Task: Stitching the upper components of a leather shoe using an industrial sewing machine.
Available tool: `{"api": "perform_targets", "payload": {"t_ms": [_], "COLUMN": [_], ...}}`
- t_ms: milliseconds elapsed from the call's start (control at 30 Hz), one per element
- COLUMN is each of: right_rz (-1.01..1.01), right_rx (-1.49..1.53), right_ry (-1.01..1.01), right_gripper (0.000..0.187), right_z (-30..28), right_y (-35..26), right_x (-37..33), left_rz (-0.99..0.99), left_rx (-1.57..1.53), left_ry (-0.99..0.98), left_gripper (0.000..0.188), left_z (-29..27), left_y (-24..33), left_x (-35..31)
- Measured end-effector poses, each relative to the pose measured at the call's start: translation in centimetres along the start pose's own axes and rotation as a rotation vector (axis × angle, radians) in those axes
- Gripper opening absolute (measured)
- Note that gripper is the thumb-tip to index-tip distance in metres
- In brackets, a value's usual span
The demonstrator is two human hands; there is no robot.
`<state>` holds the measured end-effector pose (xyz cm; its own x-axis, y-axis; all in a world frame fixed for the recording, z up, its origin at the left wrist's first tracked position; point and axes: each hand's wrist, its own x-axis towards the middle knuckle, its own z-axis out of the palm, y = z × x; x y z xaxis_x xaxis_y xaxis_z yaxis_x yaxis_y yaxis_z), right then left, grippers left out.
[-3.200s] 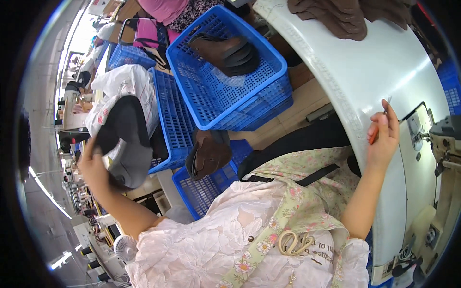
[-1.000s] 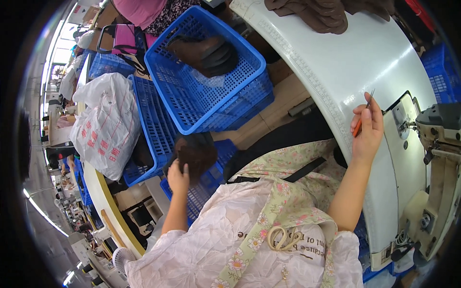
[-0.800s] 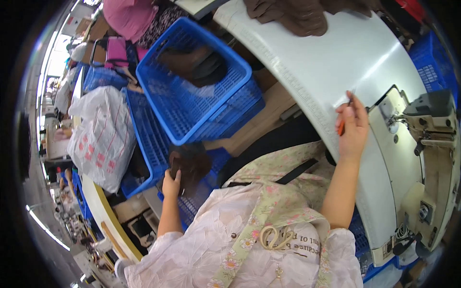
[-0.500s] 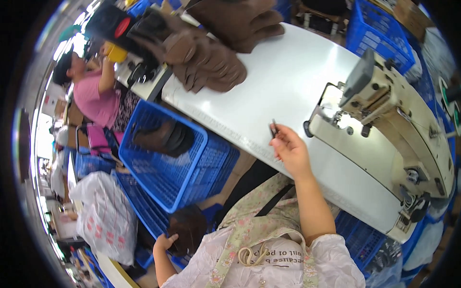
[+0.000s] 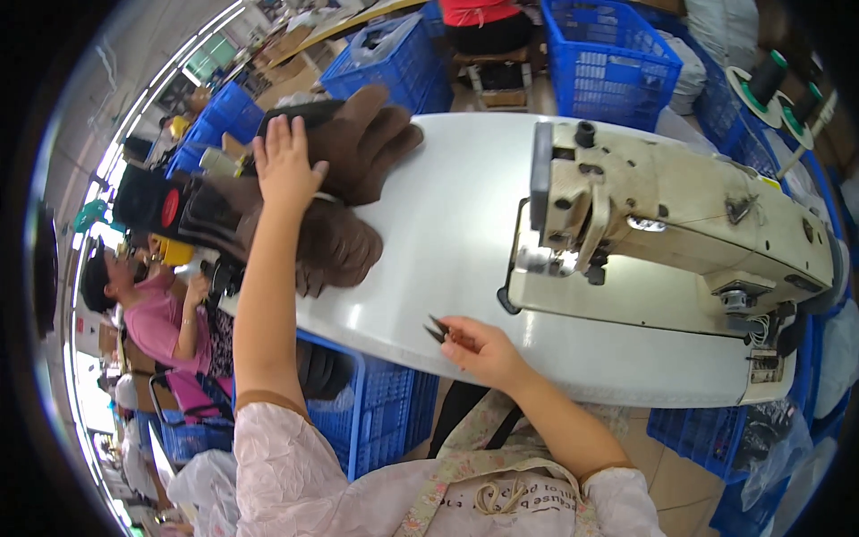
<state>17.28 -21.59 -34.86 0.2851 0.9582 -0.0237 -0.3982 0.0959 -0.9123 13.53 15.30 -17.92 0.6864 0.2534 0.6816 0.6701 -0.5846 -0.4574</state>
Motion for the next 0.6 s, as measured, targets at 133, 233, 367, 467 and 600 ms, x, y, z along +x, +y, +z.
{"api": "perform_targets", "payload": {"t_ms": [133,233,367,467,600], "right_rz": [-0.016,-0.051,-0.039,-0.061,-0.087], "right_rx": [0.06,0.045,0.042,0.048,0.109], "right_ry": [0.053,0.014,-0.008,-0.011,0.065], "right_gripper": [0.044,0.043,0.042,0.041,0.041], "right_z": [-0.5,-0.3,-0.4,0.1,-0.9], "right_y": [-0.3,-0.4,-0.4,-0.4,0.1], "right_x": [-0.4,-0.1,-0.1,0.3,-0.4], "left_rz": [-0.074,0.001,0.185,0.244,0.293], "left_rx": [0.015,-0.249,-0.426,-0.378,-0.207], "left_ry": [-0.45,-0.411,-0.517,-0.393,-0.087], "left_gripper": [0.025,0.023,0.031,0.03,0.038], "left_z": [2.5,3.0,1.5,0.7,-0.3], "left_y": [-1.4,-5.4,-7.5,-10.6,-13.9], "left_x": [5.3,7.0,9.0,10.9,16.7]}}
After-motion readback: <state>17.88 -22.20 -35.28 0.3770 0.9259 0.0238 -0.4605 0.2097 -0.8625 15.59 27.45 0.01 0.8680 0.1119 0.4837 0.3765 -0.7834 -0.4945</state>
